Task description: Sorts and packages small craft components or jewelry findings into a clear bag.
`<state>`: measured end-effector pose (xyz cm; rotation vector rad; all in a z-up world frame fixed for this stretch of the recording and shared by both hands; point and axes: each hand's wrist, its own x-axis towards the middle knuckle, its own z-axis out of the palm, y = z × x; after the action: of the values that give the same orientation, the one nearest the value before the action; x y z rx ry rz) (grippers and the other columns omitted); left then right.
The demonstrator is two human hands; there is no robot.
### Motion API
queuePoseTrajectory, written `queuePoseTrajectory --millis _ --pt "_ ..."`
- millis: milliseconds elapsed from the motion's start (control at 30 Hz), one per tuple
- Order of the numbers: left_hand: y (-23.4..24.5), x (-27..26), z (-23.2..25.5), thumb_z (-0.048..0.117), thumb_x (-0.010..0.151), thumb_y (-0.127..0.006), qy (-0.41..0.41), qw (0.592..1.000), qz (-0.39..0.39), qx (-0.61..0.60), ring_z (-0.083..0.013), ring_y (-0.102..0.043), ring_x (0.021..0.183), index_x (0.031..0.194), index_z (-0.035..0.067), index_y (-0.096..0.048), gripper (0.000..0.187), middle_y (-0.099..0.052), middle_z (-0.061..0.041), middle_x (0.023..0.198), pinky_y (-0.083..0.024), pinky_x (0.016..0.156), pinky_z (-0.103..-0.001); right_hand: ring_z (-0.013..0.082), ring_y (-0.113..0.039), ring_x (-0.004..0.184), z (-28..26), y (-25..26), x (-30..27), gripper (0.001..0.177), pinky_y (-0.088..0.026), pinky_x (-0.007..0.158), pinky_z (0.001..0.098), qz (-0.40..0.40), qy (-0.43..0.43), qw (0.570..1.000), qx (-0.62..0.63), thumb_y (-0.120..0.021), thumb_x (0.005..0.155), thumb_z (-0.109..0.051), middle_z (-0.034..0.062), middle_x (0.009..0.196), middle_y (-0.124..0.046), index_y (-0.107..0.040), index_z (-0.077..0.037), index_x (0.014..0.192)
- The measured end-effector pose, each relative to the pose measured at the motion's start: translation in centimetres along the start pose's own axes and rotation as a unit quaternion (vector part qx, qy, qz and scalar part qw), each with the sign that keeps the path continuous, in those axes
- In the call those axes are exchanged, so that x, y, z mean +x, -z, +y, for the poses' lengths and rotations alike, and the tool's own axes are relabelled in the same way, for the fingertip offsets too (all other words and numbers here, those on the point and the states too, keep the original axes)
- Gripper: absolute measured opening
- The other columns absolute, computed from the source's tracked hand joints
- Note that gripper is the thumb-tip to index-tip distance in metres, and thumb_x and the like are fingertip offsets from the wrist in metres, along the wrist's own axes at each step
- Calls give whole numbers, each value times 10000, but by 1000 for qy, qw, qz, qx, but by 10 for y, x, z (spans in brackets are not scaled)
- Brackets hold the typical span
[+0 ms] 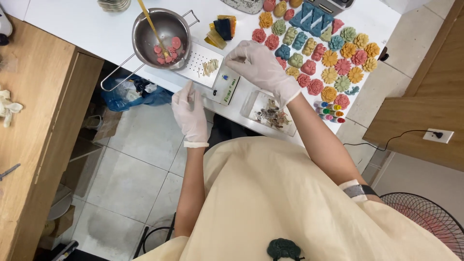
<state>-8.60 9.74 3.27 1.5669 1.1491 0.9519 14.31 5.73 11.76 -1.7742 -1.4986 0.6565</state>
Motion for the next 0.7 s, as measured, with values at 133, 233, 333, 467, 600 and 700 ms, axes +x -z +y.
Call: queuePoseTrajectory --millis 133,233,333,467,600,700 --pt "-5 20 -10 96 949 -737 -106 984 47 134 -236 -591 936 1243 89 -735 295 -615 -88 989 -496 837 -347 251 -638 891 -5 -7 23 186 -506 804 369 -17 8 1000 -10 -699 935 -222 96 897 -667 -759 -52 978" --pt "-12 27 -18 120 939 -759 -118 975 53 178 -254 -588 894 1188 113 -778 250 -634 -80 936 -490 794 -372 230 -646 884 -4 -8 20 184 -516 789 348 -21 -2 1000 9 -689 944 -217 93 918 -662 -753 -52 993" --pt "-15 30 -26 132 938 -761 -112 977 52 176 -253 -584 871 1172 119 -792 236 -634 -70 917 -486 770 -380 212 -648 875 1 -5 12 189 -521 799 332 -16 -32 999 15 -695 957 -221 88 921 -660 -754 -50 1010" --pt "-18 31 -30 134 938 -760 -111 979 47 165 -245 -573 847 1192 123 -793 256 -629 -59 902 -478 766 -381 215 -618 843 -1 4 5 198 -495 745 340 -10 -100 995 14 -701 955 -231 84 941 -678 -763 -57 1024" --pt "-19 31 -27 129 942 -759 -119 978 40 166 -243 -559 842 1206 122 -788 265 -620 -58 907 -470 769 -379 212 -630 884 10 2 -1 183 -508 811 333 13 -62 998 -12 -716 956 -208 92 935 -698 -777 -56 1037" --pt "-21 31 -27 126 947 -750 -112 980 33 164 -238 -550 851 1217 126 -780 271 -615 -54 921 -470 771 -371 207 -627 852 10 0 -2 193 -502 779 330 18 -76 997 -10 -720 951 -217 98 945 -701 -766 -47 1029"
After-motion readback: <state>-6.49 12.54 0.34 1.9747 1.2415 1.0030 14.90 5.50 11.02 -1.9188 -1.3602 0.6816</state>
